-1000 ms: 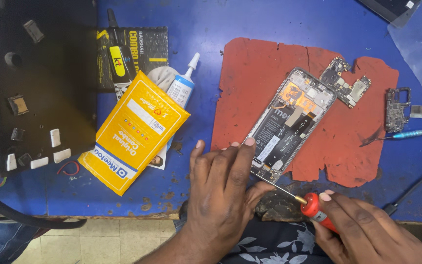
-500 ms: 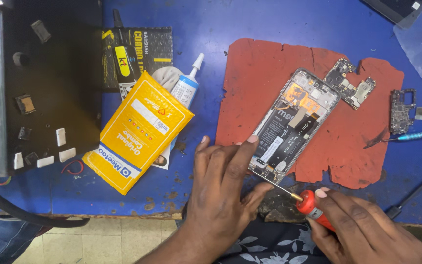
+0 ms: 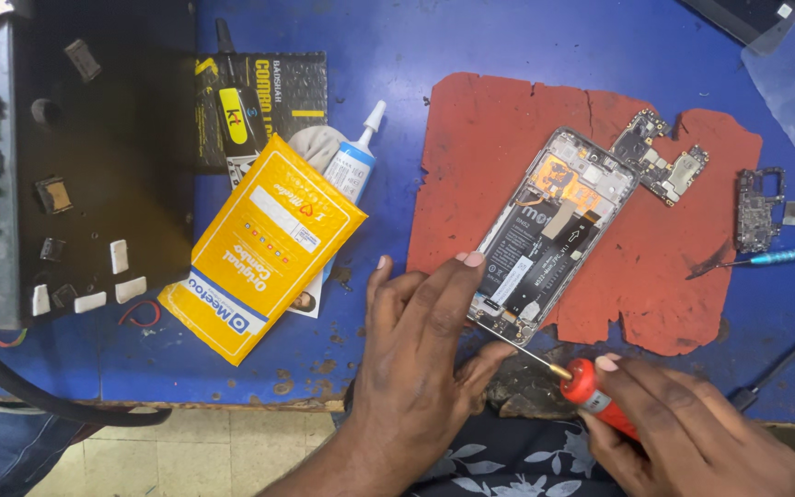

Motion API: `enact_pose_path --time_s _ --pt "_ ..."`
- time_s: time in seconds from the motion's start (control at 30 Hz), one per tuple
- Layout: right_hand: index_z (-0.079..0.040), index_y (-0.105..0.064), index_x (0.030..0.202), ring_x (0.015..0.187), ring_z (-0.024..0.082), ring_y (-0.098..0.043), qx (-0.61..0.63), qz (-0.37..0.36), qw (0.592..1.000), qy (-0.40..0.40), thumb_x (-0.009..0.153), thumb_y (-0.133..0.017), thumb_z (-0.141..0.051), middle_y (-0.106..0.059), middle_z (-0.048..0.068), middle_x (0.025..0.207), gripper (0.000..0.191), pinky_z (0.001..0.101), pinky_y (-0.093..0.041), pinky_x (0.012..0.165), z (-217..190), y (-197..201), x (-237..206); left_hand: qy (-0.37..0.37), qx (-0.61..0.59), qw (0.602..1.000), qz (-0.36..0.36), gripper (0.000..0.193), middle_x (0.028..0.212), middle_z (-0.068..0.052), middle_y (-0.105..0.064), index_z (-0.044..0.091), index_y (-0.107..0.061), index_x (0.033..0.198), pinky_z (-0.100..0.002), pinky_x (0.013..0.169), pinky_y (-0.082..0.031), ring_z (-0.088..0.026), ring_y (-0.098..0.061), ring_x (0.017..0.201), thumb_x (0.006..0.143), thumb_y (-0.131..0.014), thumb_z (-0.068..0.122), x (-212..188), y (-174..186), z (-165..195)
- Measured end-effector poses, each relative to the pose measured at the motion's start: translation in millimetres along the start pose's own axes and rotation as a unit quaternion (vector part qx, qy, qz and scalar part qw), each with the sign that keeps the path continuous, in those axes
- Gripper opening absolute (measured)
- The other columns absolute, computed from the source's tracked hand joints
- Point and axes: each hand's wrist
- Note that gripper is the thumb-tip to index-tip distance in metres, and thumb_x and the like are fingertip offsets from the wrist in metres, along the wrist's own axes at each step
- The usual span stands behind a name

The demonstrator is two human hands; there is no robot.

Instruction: The person disassembles a smartphone, removes the motherboard, and uses a hot air gun to heat the internal components. They then reinsert the motherboard and continue working on the device.

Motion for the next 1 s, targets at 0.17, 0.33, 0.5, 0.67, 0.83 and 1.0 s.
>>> enact_pose_path --time_s 0.17,0.33,0.5,0.67,0.83,1.0 --pt "-0.011 -0.071 0.119 0.098 0.02 -0.074 -0.015 -0.035 0.999 -0.003 0.073 -0.083 -0.043 -0.076 0.008 0.108 0.057 0.0367 -0.061 0.086 16 -8 -25 -0.006 0.015 1.0 0.004 0.087 0.144 -0.012 -0.056 0.008 -0.036 0.154 -0.064 0.12 -0.029 -0.031 -0.056 0.114 0.084 -0.086 0.023 -1 -2 -1" --pt "-0.012 -0.071 0.119 0.096 0.021 -0.074 -0.009 -0.044 0.999 -0.003 0.072 -0.083 -0.043 -0.076 0.007 0.109 0.058 0.0378 -0.062 0.084 28 -18 -44 -0.006 0.018 1.0 0.004 0.088 0.142 -0.012 -0.057 0.007 -0.036 0.154 -0.065 0.119 -0.028 -0.031 -0.056 0.113 0.084 -0.086 0.023 0 0 0" --pt "-0.014 -0.067 0.122 0.097 0.023 -0.074 -0.023 -0.049 0.998 0.021 0.071 -0.081 -0.05 -0.074 0.008 0.112 0.063 0.0403 -0.062 0.085 43 -28 -60 0.002 0.018 1.0 -0.006 0.088 0.141 -0.012 -0.057 0.006 -0.036 0.154 -0.068 0.118 -0.027 -0.03 -0.056 0.112 0.084 -0.086 0.023 -3 -2 -2" --pt "-0.014 -0.064 0.125 0.097 0.024 -0.074 -0.009 -0.057 0.998 0.027 0.073 -0.08 -0.05 -0.074 0.008 0.115 0.065 0.0397 -0.063 0.085 51 -32 -71 -0.003 0.034 0.999 -0.01 0.086 0.142 -0.012 -0.056 0.007 -0.037 0.153 -0.069 0.117 -0.026 -0.03 -0.056 0.113 0.084 -0.085 0.024 -3 -1 -2" --pt "-0.013 -0.066 0.124 0.097 0.024 -0.074 -0.007 -0.052 0.998 0.026 0.074 -0.08 -0.049 -0.074 0.009 0.115 0.063 0.0402 -0.062 0.084 49 -31 -68 -0.009 0.043 0.999 -0.006 0.085 0.143 -0.011 -0.055 0.008 -0.037 0.154 -0.069 0.118 -0.026 -0.03 -0.056 0.114 0.085 -0.084 0.024 2 2 1" --pt "-0.013 -0.07 0.122 0.098 0.024 -0.074 0.016 -0.053 0.998 -0.007 0.077 -0.083 -0.045 -0.076 0.009 0.111 0.057 0.0407 -0.061 0.082 35 -27 -52 -0.01 0.048 0.999 -0.003 0.085 0.144 -0.012 -0.055 0.007 -0.037 0.153 -0.069 0.118 -0.026 -0.031 -0.056 0.116 0.085 -0.084 0.024 -7 -3 -5"
Point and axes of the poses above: each hand's wrist, its own x-axis towards the middle knuckle, its own y-axis out of the back of the hand, z = x × y
